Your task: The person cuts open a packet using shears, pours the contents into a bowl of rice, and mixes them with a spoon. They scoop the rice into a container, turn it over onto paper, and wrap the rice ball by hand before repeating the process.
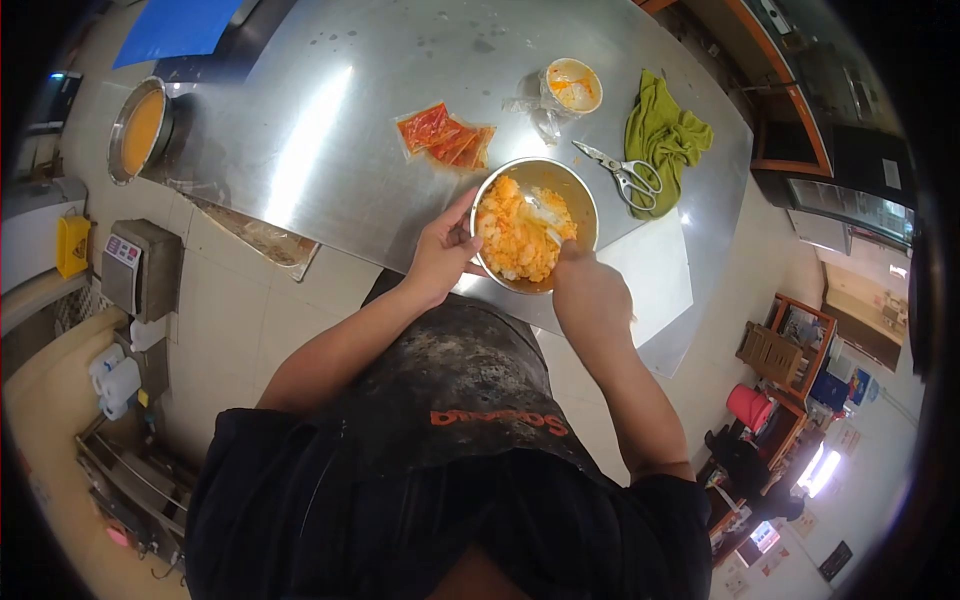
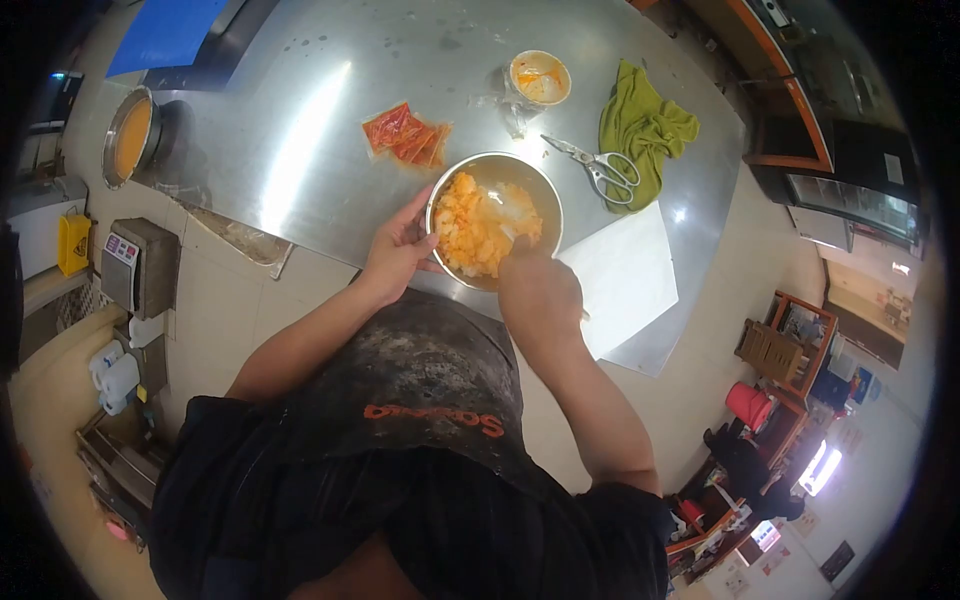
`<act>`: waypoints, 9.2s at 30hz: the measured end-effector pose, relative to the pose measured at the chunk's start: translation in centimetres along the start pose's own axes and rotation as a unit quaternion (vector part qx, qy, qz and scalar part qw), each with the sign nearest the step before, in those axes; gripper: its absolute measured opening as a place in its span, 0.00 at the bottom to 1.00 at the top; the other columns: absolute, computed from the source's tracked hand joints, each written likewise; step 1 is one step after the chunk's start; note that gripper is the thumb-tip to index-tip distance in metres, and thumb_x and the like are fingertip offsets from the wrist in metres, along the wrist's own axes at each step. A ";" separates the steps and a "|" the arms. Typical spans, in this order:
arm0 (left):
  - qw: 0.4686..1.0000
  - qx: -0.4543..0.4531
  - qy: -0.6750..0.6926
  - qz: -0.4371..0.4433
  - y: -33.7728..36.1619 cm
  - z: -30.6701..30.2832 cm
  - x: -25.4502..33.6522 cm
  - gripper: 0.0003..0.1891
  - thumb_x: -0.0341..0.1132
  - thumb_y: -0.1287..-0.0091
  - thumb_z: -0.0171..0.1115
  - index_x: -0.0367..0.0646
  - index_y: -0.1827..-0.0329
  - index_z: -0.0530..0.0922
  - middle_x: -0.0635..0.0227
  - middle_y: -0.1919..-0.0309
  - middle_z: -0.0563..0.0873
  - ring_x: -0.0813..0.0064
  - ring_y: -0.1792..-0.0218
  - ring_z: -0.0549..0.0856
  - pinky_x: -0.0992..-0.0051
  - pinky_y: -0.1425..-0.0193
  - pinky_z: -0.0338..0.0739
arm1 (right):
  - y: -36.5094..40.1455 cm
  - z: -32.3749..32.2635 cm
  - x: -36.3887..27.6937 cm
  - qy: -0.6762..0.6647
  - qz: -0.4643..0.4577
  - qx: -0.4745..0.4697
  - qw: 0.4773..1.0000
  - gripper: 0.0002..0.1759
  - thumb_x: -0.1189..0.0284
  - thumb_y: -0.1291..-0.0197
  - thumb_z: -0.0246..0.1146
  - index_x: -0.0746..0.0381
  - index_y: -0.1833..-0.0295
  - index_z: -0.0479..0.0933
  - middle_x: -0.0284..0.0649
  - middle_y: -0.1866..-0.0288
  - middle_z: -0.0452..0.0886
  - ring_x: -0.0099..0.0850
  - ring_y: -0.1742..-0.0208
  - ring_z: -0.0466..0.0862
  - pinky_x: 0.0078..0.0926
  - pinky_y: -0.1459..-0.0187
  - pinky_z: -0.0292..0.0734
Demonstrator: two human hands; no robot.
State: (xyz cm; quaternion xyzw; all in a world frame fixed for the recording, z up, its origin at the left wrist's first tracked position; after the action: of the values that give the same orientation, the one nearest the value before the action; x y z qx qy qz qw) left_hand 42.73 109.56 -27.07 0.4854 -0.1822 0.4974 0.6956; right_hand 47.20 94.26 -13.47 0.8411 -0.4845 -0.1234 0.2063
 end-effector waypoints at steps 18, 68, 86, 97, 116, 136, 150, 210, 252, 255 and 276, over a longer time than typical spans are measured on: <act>0.991 0.048 -0.101 0.073 -1.7 -0.4 -0.4 0.31 0.15 0.35 0.55 0.44 0.28 0.68 0.70 0.55 0.69 0.82 0.63 0.79 0.80 0.69 0.88 | -0.4 1.8 0.7 0.009 0.019 0.018 1.000 0.12 0.77 0.37 0.53 0.72 0.54 0.77 0.54 0.68 0.84 0.47 0.68 0.87 0.41 0.67 0.84; 0.925 -0.087 -0.350 -0.121 1.5 -2.1 0.2 0.23 0.46 0.35 0.70 0.32 0.53 0.78 0.60 0.67 0.86 0.76 0.72 0.84 0.75 0.72 0.80 | 0.1 5.4 3.0 -0.006 0.013 0.063 0.998 0.08 0.74 0.41 0.57 0.61 0.67 0.82 0.44 0.71 0.84 0.43 0.68 0.86 0.40 0.66 0.82; 0.996 0.021 -0.080 -0.022 -0.8 -1.1 -1.0 0.10 0.22 0.29 0.54 0.39 0.48 0.67 0.63 0.57 0.80 0.73 0.67 0.86 0.73 0.64 0.87 | -2.8 1.1 3.3 0.114 -0.234 0.025 0.965 0.25 0.74 0.41 0.57 0.62 0.36 0.74 0.45 0.58 0.81 0.38 0.64 0.86 0.35 0.67 0.82; 0.990 -0.005 -0.137 -0.024 -1.6 -0.3 -0.6 0.12 0.22 0.28 0.53 0.38 0.44 0.66 0.62 0.56 0.79 0.74 0.70 0.86 0.75 0.66 0.86 | 0.5 5.6 1.9 -0.003 -0.031 -0.004 0.999 0.19 0.77 0.38 0.53 0.74 0.43 0.74 0.55 0.67 0.82 0.46 0.70 0.86 0.44 0.69 0.82; 0.937 0.005 -0.317 0.147 -2.7 -1.2 -0.4 0.27 0.21 0.36 0.57 0.41 0.32 0.71 0.68 0.71 0.77 0.81 0.73 0.77 0.78 0.66 0.74 | -7.7 8.0 5.2 0.039 -0.017 0.116 0.992 0.12 0.74 0.37 0.54 0.68 0.52 0.77 0.52 0.64 0.84 0.45 0.66 0.87 0.42 0.67 0.83; 0.980 0.005 -0.182 0.075 -1.4 -0.3 -1.8 0.30 0.20 0.32 0.53 0.44 0.28 0.57 0.65 0.62 0.76 0.78 0.68 0.80 0.74 0.66 0.84 | 1.7 -2.6 1.6 -0.014 0.055 -0.012 0.998 0.08 0.78 0.42 0.58 0.67 0.67 0.83 0.51 0.66 0.82 0.45 0.65 0.87 0.38 0.64 0.85; 0.981 -0.053 -0.182 -0.034 0.4 -0.5 0.5 0.27 0.25 0.30 0.59 0.28 0.31 0.58 0.56 0.65 0.85 0.69 0.64 0.89 0.74 0.62 0.87 | -4.0 4.6 4.1 -0.041 0.126 0.064 0.989 0.09 0.78 0.38 0.54 0.70 0.61 0.79 0.51 0.66 0.84 0.47 0.66 0.87 0.40 0.66 0.84; 0.999 -0.030 -0.027 0.030 -0.9 2.2 -2.2 0.24 0.22 0.29 0.55 0.38 0.33 0.56 0.63 0.59 0.80 0.72 0.59 0.86 0.68 0.52 0.88 | -6.4 5.8 4.2 -0.030 0.201 0.055 0.978 0.09 0.75 0.38 0.57 0.65 0.62 0.82 0.51 0.60 0.84 0.45 0.62 0.88 0.38 0.63 0.84; 0.986 0.004 -0.140 0.095 -2.5 -0.2 0.3 0.26 0.20 0.33 0.55 0.34 0.31 0.65 0.68 0.66 0.76 0.79 0.72 0.84 0.76 0.66 0.88 | -6.5 -1.1 5.6 0.076 0.049 0.074 0.993 0.09 0.74 0.41 0.59 0.61 0.64 0.85 0.45 0.66 0.86 0.42 0.64 0.88 0.37 0.65 0.83; 0.976 -0.034 -0.185 0.110 -2.9 -0.7 1.2 0.28 0.20 0.33 0.54 0.37 0.28 0.65 0.70 0.66 0.74 0.81 0.69 0.83 0.78 0.65 0.87 | -9.6 1.5 5.8 0.047 0.025 0.046 0.998 0.12 0.72 0.36 0.55 0.60 0.54 0.83 0.44 0.59 0.86 0.42 0.58 0.87 0.37 0.61 0.83; 0.961 0.036 -0.215 0.172 -3.9 -1.8 -1.9 0.25 0.22 0.30 0.54 0.40 0.29 0.68 0.72 0.64 0.72 0.84 0.70 0.76 0.81 0.66 0.77 | -1.5 6.4 0.2 0.092 -0.122 0.021 0.988 0.12 0.76 0.36 0.53 0.70 0.51 0.77 0.50 0.68 0.83 0.44 0.72 0.86 0.41 0.72 0.82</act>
State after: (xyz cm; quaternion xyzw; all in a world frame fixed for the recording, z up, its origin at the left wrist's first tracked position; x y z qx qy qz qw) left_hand 44.87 110.03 -31.25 0.5669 -0.3899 0.5001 0.5258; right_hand 45.84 93.34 -19.79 0.9058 -0.3596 -0.0600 0.2160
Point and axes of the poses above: each hand's wrist, its own y-axis away from the middle knuckle, its own z-axis out of the palm, x = y × z, the point moved 3 cm from there along -y, towards the middle knuckle
